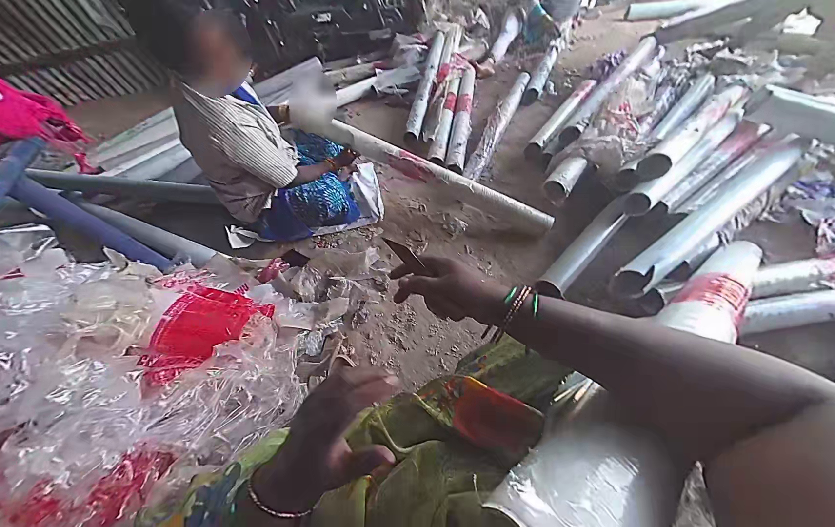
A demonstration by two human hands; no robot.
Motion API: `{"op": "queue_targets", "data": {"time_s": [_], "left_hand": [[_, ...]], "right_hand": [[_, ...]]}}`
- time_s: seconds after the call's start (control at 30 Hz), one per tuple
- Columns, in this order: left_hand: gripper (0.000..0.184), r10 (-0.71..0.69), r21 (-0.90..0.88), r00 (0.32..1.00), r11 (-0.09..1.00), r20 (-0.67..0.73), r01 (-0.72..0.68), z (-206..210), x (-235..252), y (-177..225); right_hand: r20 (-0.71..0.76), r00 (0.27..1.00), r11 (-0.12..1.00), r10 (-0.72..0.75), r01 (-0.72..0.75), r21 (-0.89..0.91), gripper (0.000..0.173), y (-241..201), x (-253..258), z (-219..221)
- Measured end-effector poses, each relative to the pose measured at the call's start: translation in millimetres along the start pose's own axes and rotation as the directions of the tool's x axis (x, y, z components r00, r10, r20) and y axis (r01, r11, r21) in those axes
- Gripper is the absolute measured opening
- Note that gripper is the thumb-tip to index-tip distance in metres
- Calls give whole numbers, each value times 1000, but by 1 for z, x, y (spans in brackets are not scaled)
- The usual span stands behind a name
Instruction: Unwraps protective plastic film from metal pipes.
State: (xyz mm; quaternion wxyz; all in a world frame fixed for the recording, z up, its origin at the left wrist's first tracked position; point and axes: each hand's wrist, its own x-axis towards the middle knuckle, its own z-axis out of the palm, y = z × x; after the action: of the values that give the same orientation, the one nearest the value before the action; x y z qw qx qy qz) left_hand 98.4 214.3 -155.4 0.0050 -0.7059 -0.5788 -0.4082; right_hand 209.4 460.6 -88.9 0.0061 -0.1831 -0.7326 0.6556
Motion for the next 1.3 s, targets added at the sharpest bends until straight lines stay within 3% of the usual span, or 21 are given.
{"op": "queue_targets", "data": {"time_s": [0.13, 0.3, 0.47, 0.6, 0.83, 1.13, 1.3], "left_hand": [[60, 150, -284, 980, 953, 131, -108, 45, 7, 33], [54, 181, -376, 967, 921, 178, -103, 60, 14, 66], [36, 105, -244, 985, 967, 138, -69, 77, 25, 100], [30, 147, -102, 987, 985, 68, -140, 84, 30, 116], [27, 265, 43, 964, 963, 14, -265, 83, 39, 125], [27, 408, 318, 911, 872, -56, -371, 43, 108, 106], [25, 454, 487, 889, 790, -59, -372, 5, 103, 81]], "right_hand": [[-14, 996, 994, -90, 91, 54, 28, -7, -13, -5], [-40, 987, 984, -158, 161, 75, 29, -15, -27, -8], [-91, 956, 950, -279, 288, 121, 26, -23, -45, -12], [-179, 917, 917, -357, 381, 121, 25, -33, -67, -21], [-435, 745, 840, -506, 540, -53, 22, -58, -150, -57], [-563, 653, 857, -507, 449, -252, 14, -24, -240, -88], [-689, 550, 878, -472, 367, -308, 14, -4, -283, -102]]}}
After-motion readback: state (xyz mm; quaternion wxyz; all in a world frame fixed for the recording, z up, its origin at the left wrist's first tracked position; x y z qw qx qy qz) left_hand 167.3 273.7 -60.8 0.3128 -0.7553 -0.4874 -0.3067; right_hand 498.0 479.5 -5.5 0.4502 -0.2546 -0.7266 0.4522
